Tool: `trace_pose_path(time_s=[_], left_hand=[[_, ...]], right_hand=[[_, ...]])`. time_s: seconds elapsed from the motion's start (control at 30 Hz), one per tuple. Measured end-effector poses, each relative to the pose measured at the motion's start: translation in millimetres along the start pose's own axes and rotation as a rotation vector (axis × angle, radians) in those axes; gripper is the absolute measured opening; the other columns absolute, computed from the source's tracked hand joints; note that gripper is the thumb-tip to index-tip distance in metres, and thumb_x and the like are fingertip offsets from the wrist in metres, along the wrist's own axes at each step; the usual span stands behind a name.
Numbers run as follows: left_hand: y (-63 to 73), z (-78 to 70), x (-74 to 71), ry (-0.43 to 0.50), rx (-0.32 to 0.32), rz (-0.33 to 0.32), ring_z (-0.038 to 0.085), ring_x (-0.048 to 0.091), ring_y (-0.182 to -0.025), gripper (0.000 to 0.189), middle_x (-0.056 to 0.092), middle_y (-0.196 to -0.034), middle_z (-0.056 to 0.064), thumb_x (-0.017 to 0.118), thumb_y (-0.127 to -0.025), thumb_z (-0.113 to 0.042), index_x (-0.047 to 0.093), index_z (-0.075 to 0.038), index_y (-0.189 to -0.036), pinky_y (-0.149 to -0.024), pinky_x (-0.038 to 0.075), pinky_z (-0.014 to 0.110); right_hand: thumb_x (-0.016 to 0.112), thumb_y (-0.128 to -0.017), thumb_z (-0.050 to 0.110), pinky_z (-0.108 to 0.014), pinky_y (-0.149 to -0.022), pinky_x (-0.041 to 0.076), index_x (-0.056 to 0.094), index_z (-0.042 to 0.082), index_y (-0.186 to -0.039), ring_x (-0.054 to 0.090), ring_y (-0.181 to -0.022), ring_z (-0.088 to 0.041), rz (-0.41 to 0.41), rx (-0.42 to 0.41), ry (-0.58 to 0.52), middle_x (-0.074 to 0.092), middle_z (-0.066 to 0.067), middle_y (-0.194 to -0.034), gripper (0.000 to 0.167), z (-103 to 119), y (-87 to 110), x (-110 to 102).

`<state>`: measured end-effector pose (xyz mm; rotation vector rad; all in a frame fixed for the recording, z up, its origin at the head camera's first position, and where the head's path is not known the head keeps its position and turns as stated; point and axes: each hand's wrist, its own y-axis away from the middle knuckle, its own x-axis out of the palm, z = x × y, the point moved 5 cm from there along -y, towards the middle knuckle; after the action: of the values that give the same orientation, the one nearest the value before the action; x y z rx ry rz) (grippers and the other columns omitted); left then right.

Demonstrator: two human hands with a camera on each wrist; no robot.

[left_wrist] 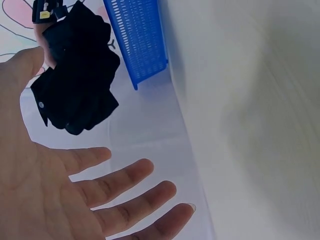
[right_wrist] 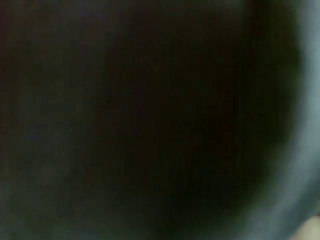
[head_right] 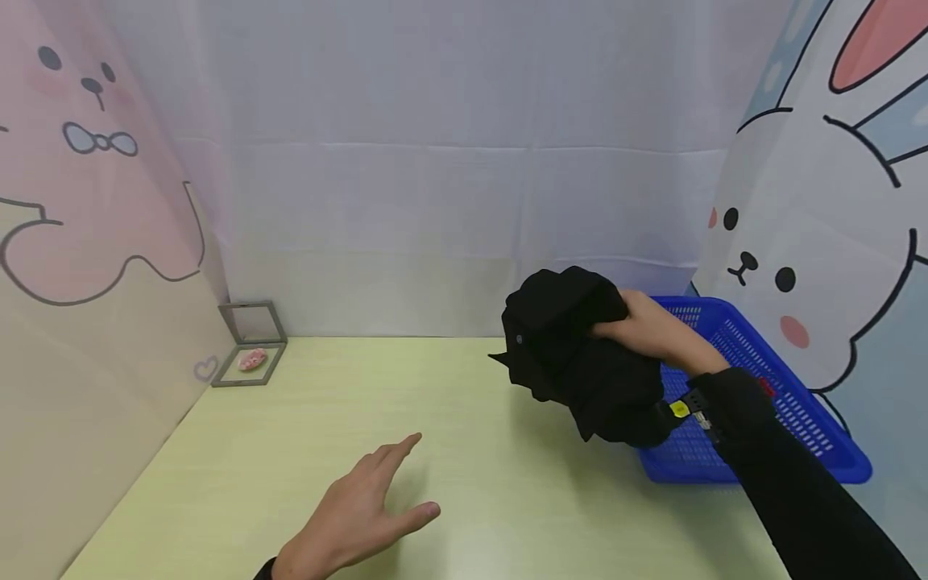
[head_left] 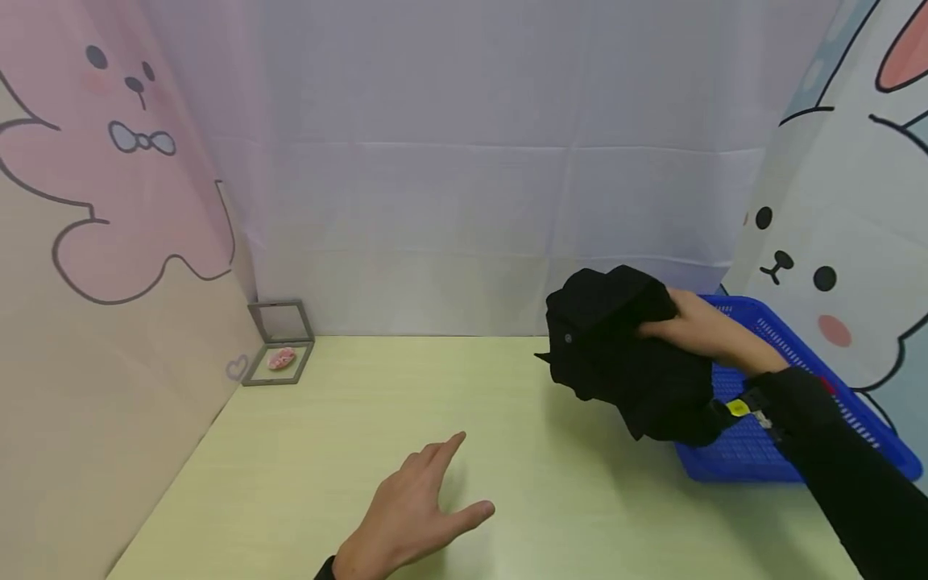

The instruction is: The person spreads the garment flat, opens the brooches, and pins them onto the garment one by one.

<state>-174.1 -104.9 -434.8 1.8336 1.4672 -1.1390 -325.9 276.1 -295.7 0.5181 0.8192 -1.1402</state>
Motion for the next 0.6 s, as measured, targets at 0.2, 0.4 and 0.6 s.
trace_pose_path(time_s=[0.2,0.4,0.6], left_hand=[[-1.5,-0.7,0.7,0.014,-0.011,0.016,0.023,0.057,-0.128,0.093,0.056,-0.146,0.000,0.055,-0.083,-0.087,0.039,-0.034,-0.158,-0.086,0.053,0.052],[-3.2,-1.6,3.7,0.006,-0.001,0.009,0.022,0.058,-0.126,0.092,0.057,-0.145,-0.001,0.056,-0.083,-0.086,0.039,-0.035,-0.158,-0.087,0.053,0.051],[-4.7,-3.0,8.1,0.002,0.018,0.015,0.022,0.058,-0.127,0.095,0.056,-0.146,-0.002,0.054,-0.082,-0.087,0.038,-0.034,-0.159,-0.088,0.054,0.050]], right_hand=[[0.066,-0.100,0.021,-0.047,-0.096,0.050,0.051,-0.001,-0.140,0.061,-0.116,-0.035,0.042,0.012,-0.051,0.060,-0.025,-0.134,0.049,2,-11.3,25],[0.070,-0.096,0.020,-0.037,-0.081,0.054,0.055,-0.002,-0.133,0.065,-0.097,-0.026,0.066,0.000,-0.070,0.065,-0.022,-0.121,0.045,4,-21.1,55],[0.071,-0.092,0.018,-0.055,-0.095,0.053,0.051,-0.003,-0.144,0.064,-0.114,-0.043,0.064,-0.043,0.047,0.064,-0.028,-0.131,0.059,14,-28.9,95]])
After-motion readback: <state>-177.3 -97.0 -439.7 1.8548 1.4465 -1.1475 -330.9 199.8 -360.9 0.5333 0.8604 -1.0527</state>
